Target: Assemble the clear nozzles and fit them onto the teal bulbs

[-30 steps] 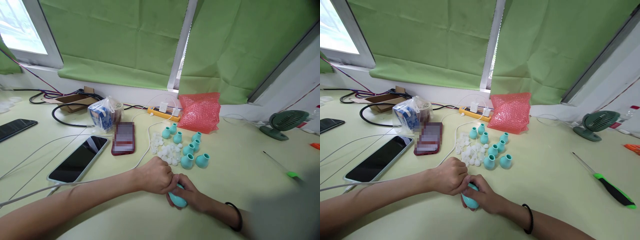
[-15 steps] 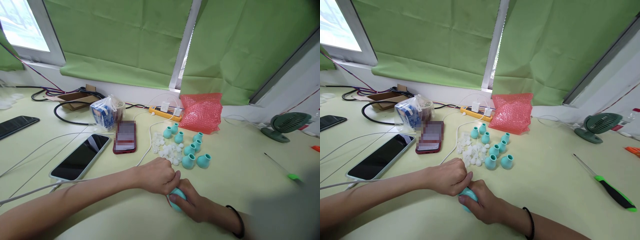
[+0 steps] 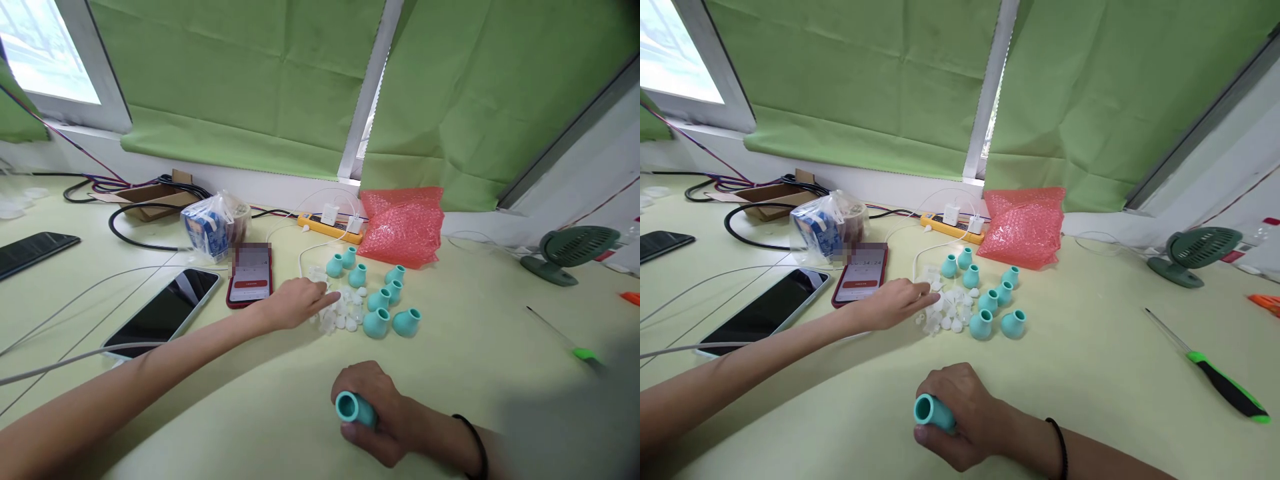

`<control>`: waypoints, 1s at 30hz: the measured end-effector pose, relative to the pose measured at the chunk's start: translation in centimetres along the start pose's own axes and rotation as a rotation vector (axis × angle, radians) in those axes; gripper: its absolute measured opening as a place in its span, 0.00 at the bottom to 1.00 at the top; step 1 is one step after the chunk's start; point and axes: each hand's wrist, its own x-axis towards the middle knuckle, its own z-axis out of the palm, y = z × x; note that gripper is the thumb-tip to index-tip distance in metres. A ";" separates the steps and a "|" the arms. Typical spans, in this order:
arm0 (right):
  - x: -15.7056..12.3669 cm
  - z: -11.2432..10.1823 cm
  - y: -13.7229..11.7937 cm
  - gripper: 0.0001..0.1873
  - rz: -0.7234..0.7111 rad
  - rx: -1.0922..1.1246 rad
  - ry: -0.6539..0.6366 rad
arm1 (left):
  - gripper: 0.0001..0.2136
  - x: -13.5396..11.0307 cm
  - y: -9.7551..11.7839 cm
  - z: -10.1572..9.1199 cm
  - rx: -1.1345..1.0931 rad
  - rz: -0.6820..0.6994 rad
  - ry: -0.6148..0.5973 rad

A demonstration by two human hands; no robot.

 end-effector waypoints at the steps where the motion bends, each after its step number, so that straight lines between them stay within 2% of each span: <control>1: 0.0 0.0 0.0 0.08 0.005 0.004 0.014 | 0.19 0.1 -0.5 0.2 0.008 -0.047 0.027; 5: 0.1 0.1 -0.2 0.08 -0.022 0.022 0.063 | 0.12 0.3 -1.9 1.3 -0.047 -0.060 0.027; 10: 0.4 -0.7 0.0 0.14 -0.043 0.075 0.195 | 0.15 0.5 -2.4 1.4 -0.100 0.010 -0.026; 12: 0.9 -1.8 0.1 0.14 -0.064 0.083 0.278 | 0.16 0.4 -2.4 1.1 -0.114 0.045 -0.057; 14: 1.4 -3.4 0.1 0.12 -0.042 0.042 0.414 | 0.17 0.3 -2.3 0.7 -0.124 0.081 -0.085; 16: 1.9 -5.4 0.3 0.09 0.024 -0.014 0.572 | 0.17 0.1 -2.2 0.4 -0.131 0.112 -0.110; 18: 2.3 -7.7 0.5 0.05 0.120 -0.048 0.662 | 0.17 0.0 -2.1 0.4 -0.136 0.138 -0.136; 20: 2.6 -9.9 1.0 0.03 0.266 -0.060 0.607 | 0.16 0.0 -2.0 0.6 -0.138 0.155 -0.161; 24: 2.4 -13.3 2.4 0.09 0.480 -0.252 0.537 | 0.17 0.1 -2.0 1.5 -0.127 0.133 -0.150; 28: 1.5 -15.4 4.3 0.15 0.726 -0.446 0.268 | 0.16 0.3 -2.0 1.9 -0.130 0.133 -0.110; 30: 1.0 -16.2 5.4 0.17 0.830 -0.546 0.205 | 0.15 0.4 -2.0 1.9 -0.121 0.111 -0.056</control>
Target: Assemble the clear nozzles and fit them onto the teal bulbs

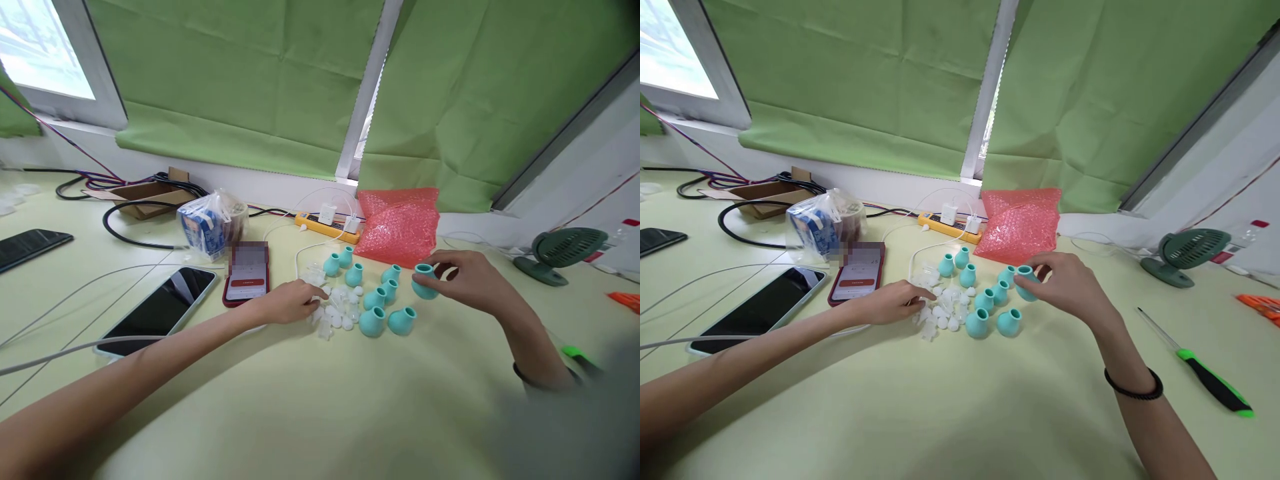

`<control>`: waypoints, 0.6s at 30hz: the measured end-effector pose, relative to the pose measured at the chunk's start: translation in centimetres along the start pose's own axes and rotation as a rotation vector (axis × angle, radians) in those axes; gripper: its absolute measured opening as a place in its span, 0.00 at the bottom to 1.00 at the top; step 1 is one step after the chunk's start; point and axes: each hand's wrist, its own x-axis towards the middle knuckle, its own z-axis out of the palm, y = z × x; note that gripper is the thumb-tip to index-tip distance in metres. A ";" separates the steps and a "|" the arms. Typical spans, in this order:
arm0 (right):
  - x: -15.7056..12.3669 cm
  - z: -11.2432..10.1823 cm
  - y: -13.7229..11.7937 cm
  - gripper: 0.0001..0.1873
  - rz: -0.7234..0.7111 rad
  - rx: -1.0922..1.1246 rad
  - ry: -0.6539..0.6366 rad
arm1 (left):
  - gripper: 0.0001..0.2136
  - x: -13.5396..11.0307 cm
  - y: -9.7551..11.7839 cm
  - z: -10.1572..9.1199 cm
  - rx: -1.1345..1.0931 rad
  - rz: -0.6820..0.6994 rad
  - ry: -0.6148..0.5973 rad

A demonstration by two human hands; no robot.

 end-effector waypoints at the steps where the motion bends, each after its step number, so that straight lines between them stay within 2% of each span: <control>1: 0.4 0.0 0.7 0.17 0.025 -0.047 -0.018 | 0.15 0.1 0.0 -0.1 0.011 -0.018 0.037; 5: 2.1 0.9 3.2 0.14 0.017 -0.080 -0.176 | 0.14 0.2 0.0 -0.2 0.081 -0.087 0.170; 9: 3.1 2.4 4.5 0.13 -0.014 -0.031 -0.343 | 0.17 0.1 -0.5 0.5 0.265 -0.063 0.210; 15: 3.2 3.6 4.0 0.14 -0.092 0.034 -0.424 | 0.23 -0.3 -0.5 1.9 0.356 -0.024 0.053; 18: 3.0 3.5 3.8 0.16 -0.068 -0.002 -0.429 | 0.24 -0.4 0.1 2.2 0.342 0.027 0.027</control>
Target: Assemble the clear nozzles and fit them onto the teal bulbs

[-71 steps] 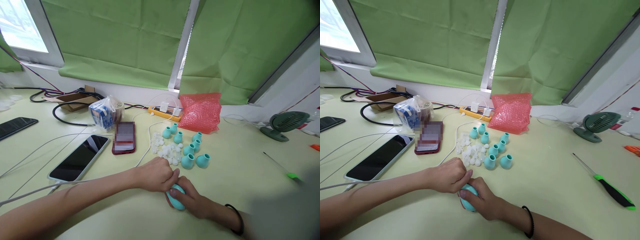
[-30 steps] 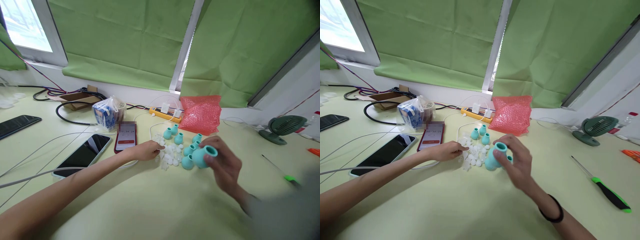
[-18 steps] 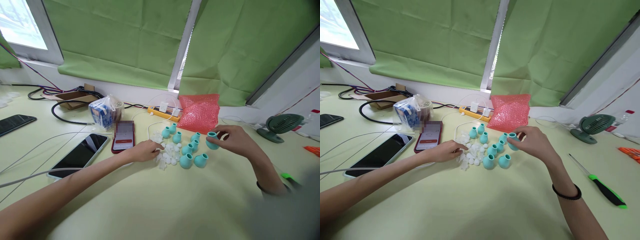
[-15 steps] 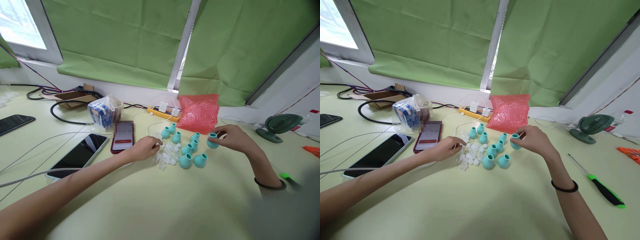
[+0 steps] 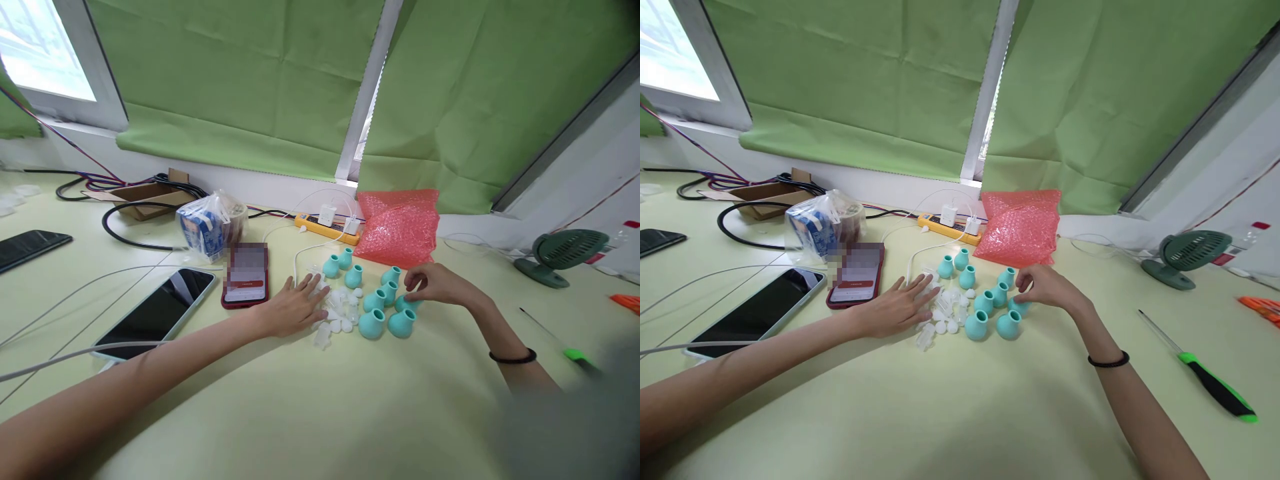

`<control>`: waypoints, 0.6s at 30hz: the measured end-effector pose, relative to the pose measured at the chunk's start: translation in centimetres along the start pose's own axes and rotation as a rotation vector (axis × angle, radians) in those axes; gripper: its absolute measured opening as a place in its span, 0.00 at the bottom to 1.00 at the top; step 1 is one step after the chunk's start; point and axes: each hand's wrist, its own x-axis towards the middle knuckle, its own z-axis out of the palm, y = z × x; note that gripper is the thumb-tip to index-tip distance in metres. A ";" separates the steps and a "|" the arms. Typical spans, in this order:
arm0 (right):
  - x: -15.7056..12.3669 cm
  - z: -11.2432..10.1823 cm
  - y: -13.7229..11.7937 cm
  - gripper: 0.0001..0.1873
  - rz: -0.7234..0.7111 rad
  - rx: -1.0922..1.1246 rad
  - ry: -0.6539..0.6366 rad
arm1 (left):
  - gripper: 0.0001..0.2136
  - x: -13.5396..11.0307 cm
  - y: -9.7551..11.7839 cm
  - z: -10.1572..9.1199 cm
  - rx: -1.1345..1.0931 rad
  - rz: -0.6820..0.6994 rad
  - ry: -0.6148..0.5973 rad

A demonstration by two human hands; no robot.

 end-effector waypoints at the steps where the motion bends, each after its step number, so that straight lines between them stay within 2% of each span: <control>1: -0.2 0.0 -0.1 0.17 0.028 -0.034 0.009 | 0.25 0.0 0.2 0.0 -0.005 0.009 0.005; 4: -1.2 -0.4 -1.0 0.21 0.108 -0.166 0.105 | 0.28 -0.1 0.5 0.2 -0.011 0.016 0.018; 7: -2.6 -0.4 -3.4 0.18 0.057 -0.267 0.319 | 0.30 -0.1 0.5 0.4 -0.012 0.027 0.017; 9: -3.7 0.4 -5.8 0.17 -0.130 -0.257 0.520 | 0.30 0.0 0.4 0.4 -0.013 0.037 0.020; 11: -4.8 2.1 -8.4 0.17 -0.418 -0.167 0.741 | 0.28 0.0 0.5 0.3 -0.013 0.043 0.030; 12: -5.3 3.3 -9.7 0.17 -0.553 -0.125 0.804 | 0.26 0.0 0.5 0.2 -0.007 0.043 0.041; 13: -5.8 4.6 -10.8 0.18 -0.672 -0.095 0.798 | 0.25 0.0 0.6 0.2 0.004 0.041 0.057; 14: -6.3 6.0 -11.8 0.20 -0.774 -0.102 0.724 | 0.24 0.0 0.7 0.1 0.016 0.042 0.071; 16: -6.9 8.6 -13.0 0.23 -0.838 -0.135 0.577 | 0.23 -0.1 0.8 0.0 0.032 0.058 0.082; 18: -6.9 10.6 -13.3 0.25 -0.804 -0.171 0.477 | 0.23 -0.3 0.7 -0.1 0.032 0.078 0.072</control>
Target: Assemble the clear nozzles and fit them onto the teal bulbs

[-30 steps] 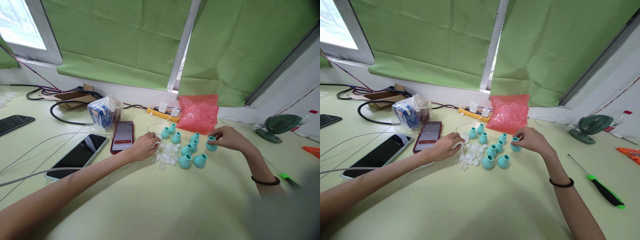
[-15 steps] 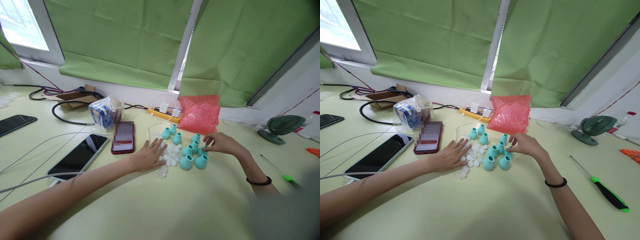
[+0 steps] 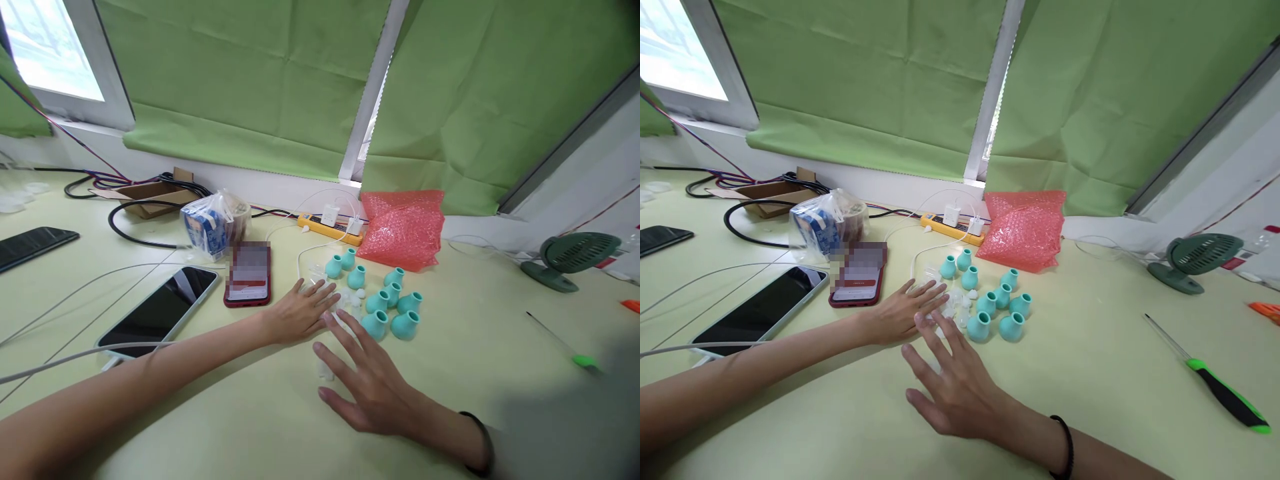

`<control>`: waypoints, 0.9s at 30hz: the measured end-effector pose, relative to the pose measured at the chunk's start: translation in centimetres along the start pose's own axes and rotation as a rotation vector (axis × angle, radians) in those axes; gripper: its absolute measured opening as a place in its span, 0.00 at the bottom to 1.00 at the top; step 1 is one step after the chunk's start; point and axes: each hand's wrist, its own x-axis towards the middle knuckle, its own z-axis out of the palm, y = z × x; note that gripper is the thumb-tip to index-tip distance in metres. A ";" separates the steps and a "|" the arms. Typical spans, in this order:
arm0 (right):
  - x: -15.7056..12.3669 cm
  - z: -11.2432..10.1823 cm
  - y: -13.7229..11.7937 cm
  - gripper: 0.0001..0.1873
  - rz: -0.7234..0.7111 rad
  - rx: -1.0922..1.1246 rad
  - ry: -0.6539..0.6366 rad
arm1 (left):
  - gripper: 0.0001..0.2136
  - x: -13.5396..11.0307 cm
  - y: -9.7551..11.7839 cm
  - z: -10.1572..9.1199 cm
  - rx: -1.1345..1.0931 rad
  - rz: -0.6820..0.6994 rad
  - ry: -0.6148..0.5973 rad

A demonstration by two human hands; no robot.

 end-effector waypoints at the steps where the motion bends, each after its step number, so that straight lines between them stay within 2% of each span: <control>1: -0.2 0.7 -0.1 0.26 0.036 0.005 -0.052 | 0.23 -0.1 -0.1 -0.1 -0.003 0.005 -0.007; 4: -0.4 1.7 0.3 0.24 0.114 0.042 -0.187 | 0.23 -0.2 -0.5 -0.4 -0.007 -0.008 -0.034; 6: -0.4 1.9 0.6 0.23 0.138 0.043 -0.210 | 0.23 -0.3 -0.6 -0.6 -0.013 -0.034 -0.065; 11: -0.6 2.2 0.5 0.27 0.191 -0.022 -0.166 | 0.29 -0.6 -0.4 -1.0 -0.038 -0.142 -0.164; 16: -0.8 2.6 0.5 0.29 0.253 -0.058 -0.167 | 0.33 -0.6 -0.3 -0.9 -0.095 -0.156 -0.233; 18: -0.8 2.6 0.5 0.30 0.212 -0.075 -0.185 | 0.32 -0.7 -0.3 -0.5 -0.105 -0.171 -0.208; 20: -0.8 2.6 0.6 0.30 0.176 -0.081 -0.200 | 0.30 -0.7 -0.1 0.0 -0.079 -0.199 -0.126; 23: -0.7 2.5 0.5 0.27 0.179 -0.056 -0.178 | 0.29 -0.8 0.1 0.5 -0.051 -0.208 -0.055; 27: -0.5 2.4 0.5 0.21 0.195 0.014 -0.084 | 0.30 -0.6 -0.5 -0.5 -0.133 -0.122 -0.177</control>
